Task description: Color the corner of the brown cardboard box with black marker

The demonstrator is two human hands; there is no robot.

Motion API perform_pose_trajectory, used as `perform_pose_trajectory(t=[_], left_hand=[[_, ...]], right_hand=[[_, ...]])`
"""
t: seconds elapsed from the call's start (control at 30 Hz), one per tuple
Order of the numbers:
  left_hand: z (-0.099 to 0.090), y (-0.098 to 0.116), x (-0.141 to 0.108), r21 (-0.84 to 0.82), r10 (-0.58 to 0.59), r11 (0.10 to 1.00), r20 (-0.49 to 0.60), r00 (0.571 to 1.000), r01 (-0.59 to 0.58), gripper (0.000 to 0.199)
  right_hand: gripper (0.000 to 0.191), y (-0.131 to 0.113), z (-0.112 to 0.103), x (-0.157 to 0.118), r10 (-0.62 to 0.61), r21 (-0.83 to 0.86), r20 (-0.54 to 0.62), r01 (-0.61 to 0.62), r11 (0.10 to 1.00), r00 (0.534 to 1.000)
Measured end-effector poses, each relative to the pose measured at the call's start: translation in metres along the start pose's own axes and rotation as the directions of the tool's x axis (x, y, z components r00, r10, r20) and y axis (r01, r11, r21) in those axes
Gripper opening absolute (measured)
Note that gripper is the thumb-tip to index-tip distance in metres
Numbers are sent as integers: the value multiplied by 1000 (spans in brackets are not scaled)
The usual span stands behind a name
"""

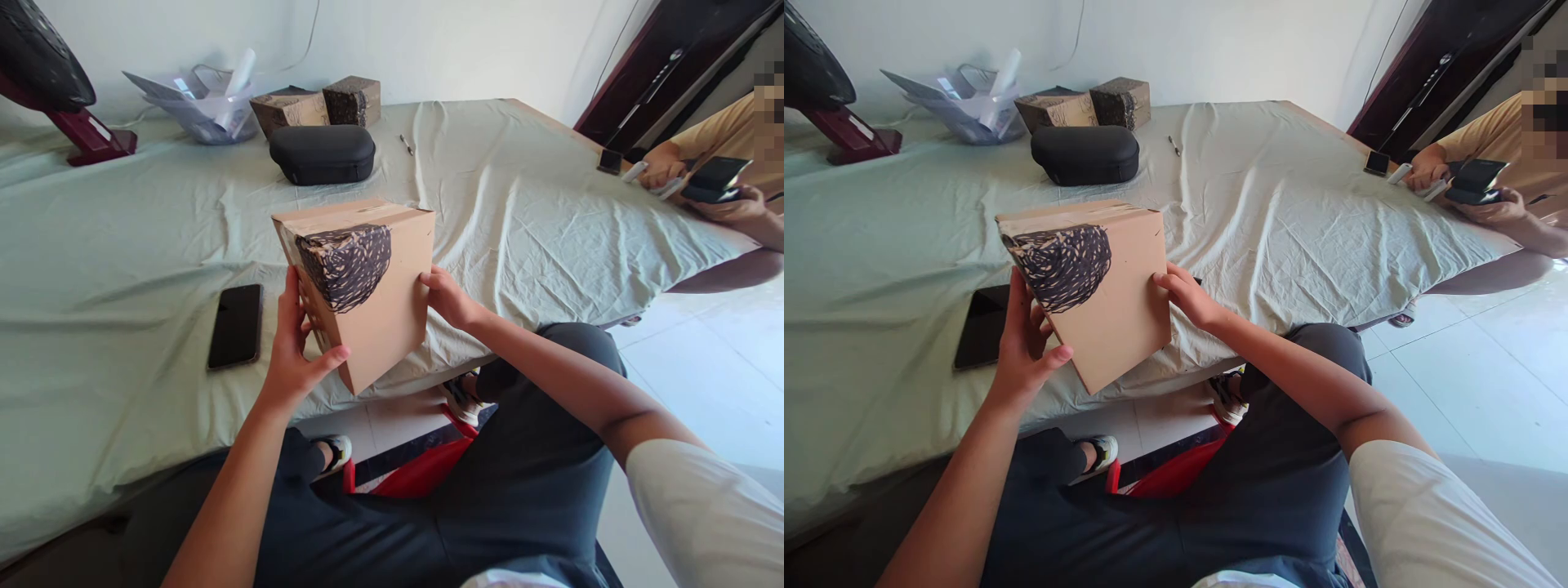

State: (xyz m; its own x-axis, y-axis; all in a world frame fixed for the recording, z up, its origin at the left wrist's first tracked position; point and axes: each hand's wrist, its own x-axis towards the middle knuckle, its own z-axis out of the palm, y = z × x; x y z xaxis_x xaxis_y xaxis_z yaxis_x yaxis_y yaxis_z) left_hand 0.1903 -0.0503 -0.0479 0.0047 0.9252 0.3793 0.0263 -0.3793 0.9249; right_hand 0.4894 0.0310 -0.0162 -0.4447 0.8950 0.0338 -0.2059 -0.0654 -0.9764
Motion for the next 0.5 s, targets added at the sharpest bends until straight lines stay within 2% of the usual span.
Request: perform_pose_trajectory(t=[0.13, 0.5], left_hand=[[0, 0, 0, -15, -23, 1000, -14, 1000, 23, 136], [0, -1, -2, -1, 9, 1000, -9, 1000, -9, 134]], right_hand=[[55, 0, 0, -1, 8, -2, -5, -8, 1000, 1000], [53, -1, 1, -1, 14, -1, -25, -14, 1000, 1000]])
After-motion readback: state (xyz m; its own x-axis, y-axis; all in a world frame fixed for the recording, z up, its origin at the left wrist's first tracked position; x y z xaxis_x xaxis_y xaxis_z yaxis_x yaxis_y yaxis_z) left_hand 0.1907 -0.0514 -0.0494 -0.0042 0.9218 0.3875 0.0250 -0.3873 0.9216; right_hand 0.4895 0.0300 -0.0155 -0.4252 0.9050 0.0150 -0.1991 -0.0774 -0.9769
